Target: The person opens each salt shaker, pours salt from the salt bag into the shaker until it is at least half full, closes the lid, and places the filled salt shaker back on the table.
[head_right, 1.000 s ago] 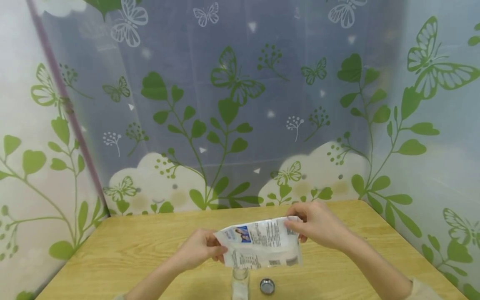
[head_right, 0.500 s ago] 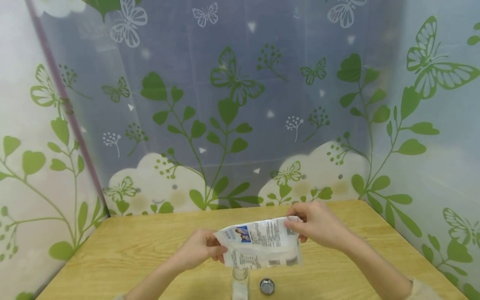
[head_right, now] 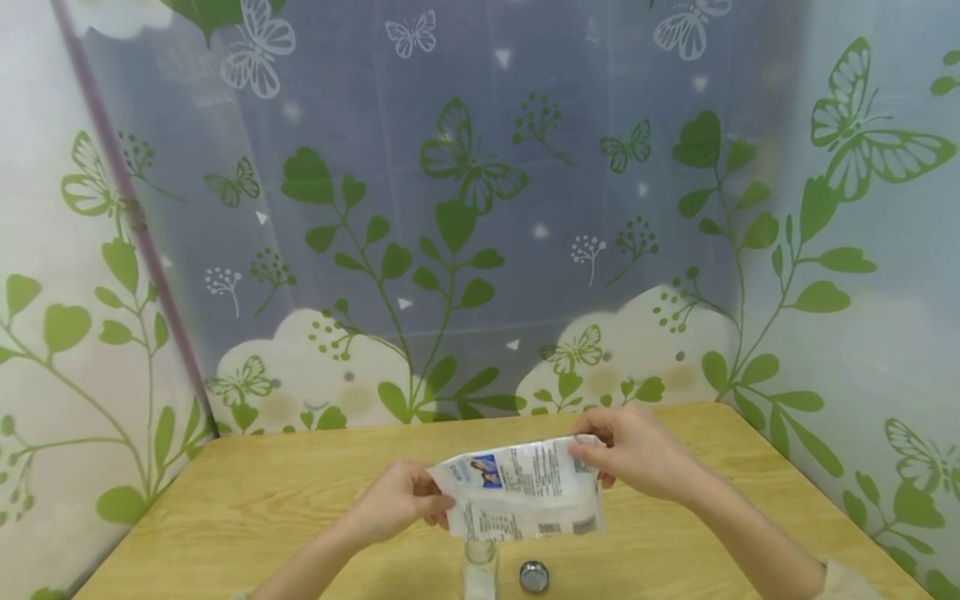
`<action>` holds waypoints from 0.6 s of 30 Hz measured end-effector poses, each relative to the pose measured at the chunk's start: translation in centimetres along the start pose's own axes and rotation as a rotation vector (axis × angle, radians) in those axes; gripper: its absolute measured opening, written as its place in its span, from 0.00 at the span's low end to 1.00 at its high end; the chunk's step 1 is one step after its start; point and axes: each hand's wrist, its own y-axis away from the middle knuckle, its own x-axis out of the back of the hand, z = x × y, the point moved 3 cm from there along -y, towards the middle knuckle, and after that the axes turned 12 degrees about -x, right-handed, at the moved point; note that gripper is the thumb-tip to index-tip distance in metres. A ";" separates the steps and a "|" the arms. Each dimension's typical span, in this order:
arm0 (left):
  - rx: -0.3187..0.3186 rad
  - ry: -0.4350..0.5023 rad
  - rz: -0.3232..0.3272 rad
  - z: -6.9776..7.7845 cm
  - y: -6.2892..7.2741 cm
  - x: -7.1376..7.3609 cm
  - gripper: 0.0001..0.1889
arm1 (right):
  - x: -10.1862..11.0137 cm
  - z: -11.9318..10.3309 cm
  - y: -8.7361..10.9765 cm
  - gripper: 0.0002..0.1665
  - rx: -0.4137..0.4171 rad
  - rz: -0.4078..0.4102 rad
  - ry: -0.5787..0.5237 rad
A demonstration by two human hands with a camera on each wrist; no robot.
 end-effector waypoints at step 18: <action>0.017 -0.005 -0.001 -0.1 0.0 0.0 0.05 | 0.0 0.1 -0.1 0.12 -0.003 -0.004 -0.001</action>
